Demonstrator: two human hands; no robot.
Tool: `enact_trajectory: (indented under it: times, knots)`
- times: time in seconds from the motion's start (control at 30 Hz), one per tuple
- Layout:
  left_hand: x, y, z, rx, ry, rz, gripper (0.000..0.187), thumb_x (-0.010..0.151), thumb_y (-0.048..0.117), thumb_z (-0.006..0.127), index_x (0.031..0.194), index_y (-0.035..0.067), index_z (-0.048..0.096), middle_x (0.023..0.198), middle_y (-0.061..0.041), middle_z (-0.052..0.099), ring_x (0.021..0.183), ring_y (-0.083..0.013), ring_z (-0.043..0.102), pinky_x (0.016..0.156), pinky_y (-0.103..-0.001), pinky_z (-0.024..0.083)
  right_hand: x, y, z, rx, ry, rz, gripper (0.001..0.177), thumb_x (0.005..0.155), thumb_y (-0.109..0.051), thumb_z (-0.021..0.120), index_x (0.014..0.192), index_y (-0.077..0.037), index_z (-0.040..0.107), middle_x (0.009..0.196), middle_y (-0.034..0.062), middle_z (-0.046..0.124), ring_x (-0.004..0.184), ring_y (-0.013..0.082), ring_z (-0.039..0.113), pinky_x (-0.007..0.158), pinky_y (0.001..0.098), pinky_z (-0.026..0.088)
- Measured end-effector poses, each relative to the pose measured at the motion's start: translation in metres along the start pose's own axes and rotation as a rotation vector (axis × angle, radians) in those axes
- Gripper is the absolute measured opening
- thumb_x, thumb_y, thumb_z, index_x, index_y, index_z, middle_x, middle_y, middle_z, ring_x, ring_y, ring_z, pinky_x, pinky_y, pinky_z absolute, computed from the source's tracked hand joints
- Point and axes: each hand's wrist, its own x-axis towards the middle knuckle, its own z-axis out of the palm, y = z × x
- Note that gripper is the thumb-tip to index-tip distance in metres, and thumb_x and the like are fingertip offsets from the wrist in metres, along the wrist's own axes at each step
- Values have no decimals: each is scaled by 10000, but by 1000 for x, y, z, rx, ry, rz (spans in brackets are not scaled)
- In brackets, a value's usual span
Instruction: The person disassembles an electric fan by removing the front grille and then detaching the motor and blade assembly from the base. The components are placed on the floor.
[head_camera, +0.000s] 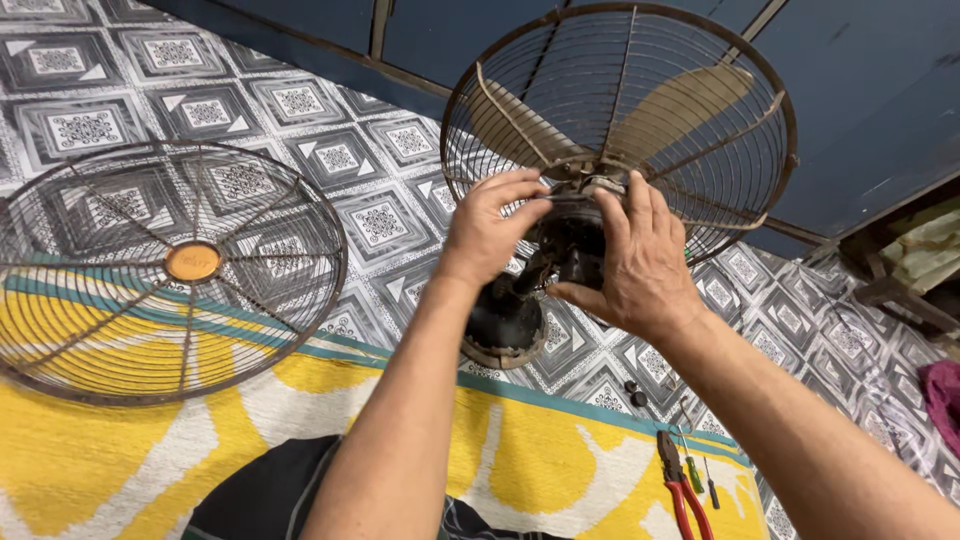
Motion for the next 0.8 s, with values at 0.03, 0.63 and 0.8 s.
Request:
enact_trajectory:
  times: [0.03, 0.63, 0.8]
  knots:
    - [2, 7, 6, 149, 56, 106, 250, 865, 365, 778, 1043, 192, 807, 1379, -76, 675, 1362, -331, 531, 1162, -500, 412, -2, 1, 2, 73, 50, -6, 1186, 654, -629, 868, 1484, 25, 331, 1501, 429, 241, 1402, 578, 271, 1099, 659, 276]
    - [-1, 28, 43, 272, 33, 257, 310, 893, 355, 773, 1152, 185, 778, 1436, -67, 642, 1426, -312, 520, 1213, -524, 355, -8, 17, 29, 176, 437, 6, 186, 1029, -9, 619, 1200, 17, 551, 1421, 291, 597, 1254, 429, 636, 1052, 487, 522]
    - [-10, 24, 53, 263, -16, 264, 621, 873, 395, 797, 1386, 96, 612, 1470, -123, 599, 1393, -300, 535, 1207, -514, 360, -5, 17, 31, 207, 435, 39, 209, 1010, -4, 616, 1201, 39, 541, 1425, 292, 591, 1221, 423, 645, 1033, 476, 532]
